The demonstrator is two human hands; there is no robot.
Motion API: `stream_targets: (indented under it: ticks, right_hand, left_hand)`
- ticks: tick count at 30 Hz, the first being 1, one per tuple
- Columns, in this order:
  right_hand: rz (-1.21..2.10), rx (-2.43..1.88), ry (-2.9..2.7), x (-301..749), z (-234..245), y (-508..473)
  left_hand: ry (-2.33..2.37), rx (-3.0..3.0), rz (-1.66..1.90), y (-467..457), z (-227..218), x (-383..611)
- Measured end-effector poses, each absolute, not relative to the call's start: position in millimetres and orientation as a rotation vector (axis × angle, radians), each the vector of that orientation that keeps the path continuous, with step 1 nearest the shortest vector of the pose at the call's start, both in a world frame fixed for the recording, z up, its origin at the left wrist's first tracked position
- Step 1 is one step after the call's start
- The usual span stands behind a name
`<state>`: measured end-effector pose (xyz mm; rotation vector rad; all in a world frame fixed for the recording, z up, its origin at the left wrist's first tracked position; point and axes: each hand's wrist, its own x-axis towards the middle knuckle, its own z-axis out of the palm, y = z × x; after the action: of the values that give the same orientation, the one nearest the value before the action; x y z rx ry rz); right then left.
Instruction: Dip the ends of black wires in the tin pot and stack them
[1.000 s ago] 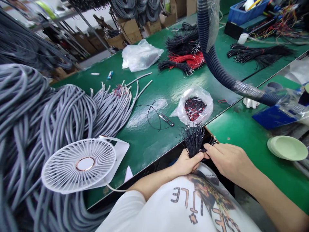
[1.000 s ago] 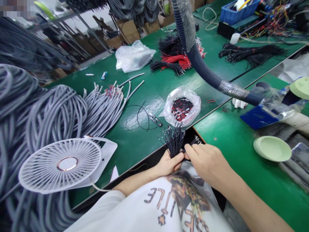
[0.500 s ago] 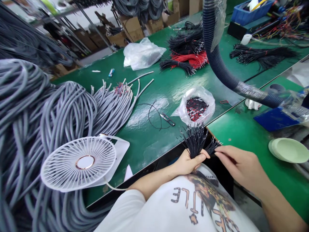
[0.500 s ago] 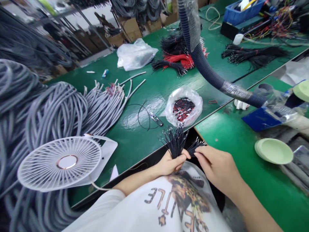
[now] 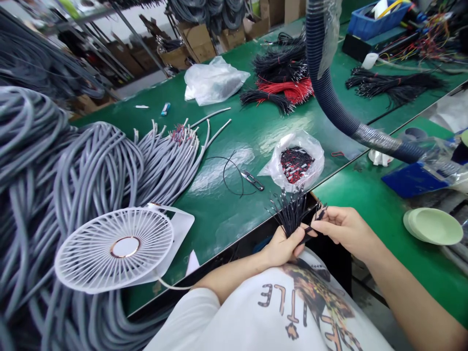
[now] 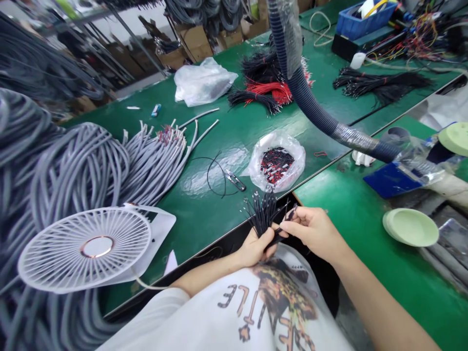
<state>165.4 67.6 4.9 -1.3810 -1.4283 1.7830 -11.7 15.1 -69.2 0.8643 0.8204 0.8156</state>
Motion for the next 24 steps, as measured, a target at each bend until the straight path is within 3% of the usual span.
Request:
stream_targets:
  ticks: [14,24]
  right_hand:
    - [1.705,-1.401,-1.377,179,4,66]
    - [1.61,-1.422,-1.906,199,21,76]
  left_hand:
    - [0.965,0.828,0.862,15,-65,-9]
    - [0.996,0.83,0.858,11,-64,-15]
